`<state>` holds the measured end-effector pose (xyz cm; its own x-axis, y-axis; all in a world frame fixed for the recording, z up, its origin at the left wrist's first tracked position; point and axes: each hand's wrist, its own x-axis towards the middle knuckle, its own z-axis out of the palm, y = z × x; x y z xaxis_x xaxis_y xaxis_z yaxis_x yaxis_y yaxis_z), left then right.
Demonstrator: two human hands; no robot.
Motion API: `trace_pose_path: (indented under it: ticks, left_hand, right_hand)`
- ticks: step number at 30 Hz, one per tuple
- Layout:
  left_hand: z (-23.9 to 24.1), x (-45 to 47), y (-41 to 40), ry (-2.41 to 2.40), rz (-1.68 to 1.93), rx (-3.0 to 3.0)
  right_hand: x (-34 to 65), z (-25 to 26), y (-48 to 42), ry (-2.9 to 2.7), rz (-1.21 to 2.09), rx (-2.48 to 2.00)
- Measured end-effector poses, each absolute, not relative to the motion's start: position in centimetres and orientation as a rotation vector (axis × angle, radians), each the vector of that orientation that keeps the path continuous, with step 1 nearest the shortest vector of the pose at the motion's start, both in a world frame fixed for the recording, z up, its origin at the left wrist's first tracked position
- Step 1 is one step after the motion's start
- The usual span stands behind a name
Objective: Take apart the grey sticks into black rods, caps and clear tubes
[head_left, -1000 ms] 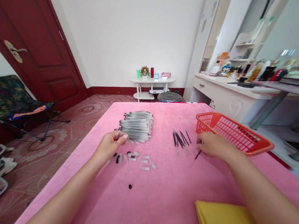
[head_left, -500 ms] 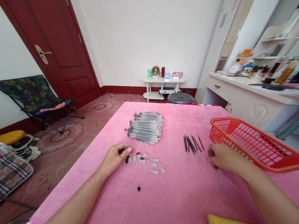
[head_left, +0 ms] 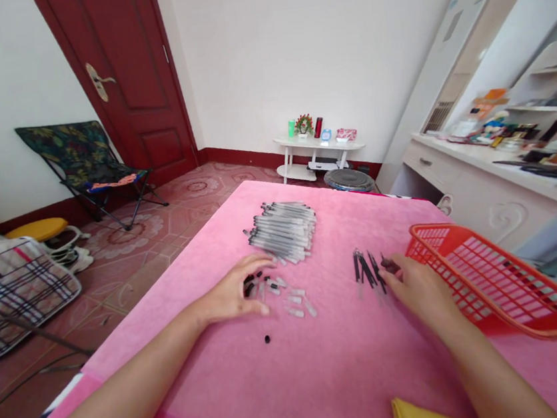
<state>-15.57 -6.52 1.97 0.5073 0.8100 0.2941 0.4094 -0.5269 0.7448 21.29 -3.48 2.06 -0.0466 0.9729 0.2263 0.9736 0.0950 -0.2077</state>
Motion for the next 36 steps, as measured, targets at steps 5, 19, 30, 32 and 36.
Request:
trace_pose_path:
  ticks: [5, 19, 30, 32, 36]
  left_hand:
    - [2.7, -14.4, -8.1, 0.939, 0.482, 2.511]
    - [0.3, -15.1, -6.3, 1.171, 0.718, 2.666]
    - [0.3, -14.5, -4.5, 1.397, 1.196, 2.465]
    - [0.6, -15.2, -3.0, 1.529, 1.23, 2.453]
    - [1.1, -16.3, -0.8, 1.609, 1.112, 2.572]
  right_hand:
    - [21.2, 2.1, -3.5, -2.073, 0.046, -1.817]
    - [20.6, 2.3, -3.8, -1.984, 0.056, -1.73]
    - [17.6, 1.9, -4.9, -2.019, 0.229, -1.519]
    - [17.0, 1.6, -5.0, -2.055, 0.261, -1.488]
    - [16.6, 1.0, -5.1, -2.093, 0.314, -1.46]
